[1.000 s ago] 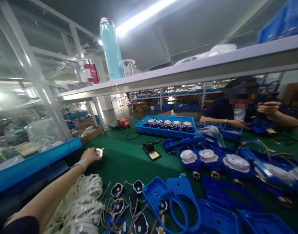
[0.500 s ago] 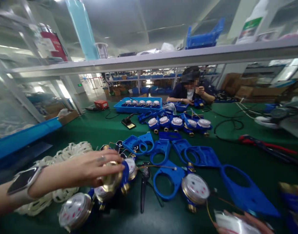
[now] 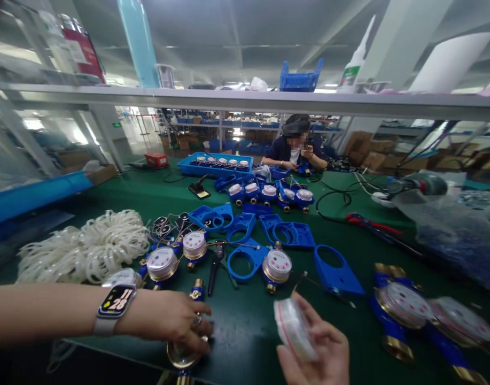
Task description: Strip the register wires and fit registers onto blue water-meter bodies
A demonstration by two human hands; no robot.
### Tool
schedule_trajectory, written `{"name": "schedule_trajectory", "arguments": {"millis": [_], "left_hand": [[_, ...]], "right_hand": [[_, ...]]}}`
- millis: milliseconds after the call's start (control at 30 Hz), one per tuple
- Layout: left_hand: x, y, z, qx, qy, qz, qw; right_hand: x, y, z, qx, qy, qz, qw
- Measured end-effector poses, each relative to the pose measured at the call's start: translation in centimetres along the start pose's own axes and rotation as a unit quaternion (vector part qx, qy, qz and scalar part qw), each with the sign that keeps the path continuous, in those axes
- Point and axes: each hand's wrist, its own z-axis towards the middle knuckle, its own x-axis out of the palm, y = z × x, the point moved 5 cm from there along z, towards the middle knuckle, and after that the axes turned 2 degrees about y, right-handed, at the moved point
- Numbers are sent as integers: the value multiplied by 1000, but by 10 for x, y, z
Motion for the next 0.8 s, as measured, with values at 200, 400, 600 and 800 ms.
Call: {"name": "schedule_trajectory", "arguments": {"millis": [200, 400, 600, 800], "left_hand": [[30, 1, -55, -256, -97, -169, 947], [119, -14, -64, -339, -352, -392, 779], [128, -20, -29, -257, -502, -488, 666], [144, -11, -24, -230, -561, -484, 631]], "right_hand": [[94, -24, -43, -173, 219, -181, 943], [129, -34, -62, -306, 358, -335, 816], [122, -18, -56, -322, 419, -333, 781], [124, -15, -50, -344, 437, -347, 755]]}}
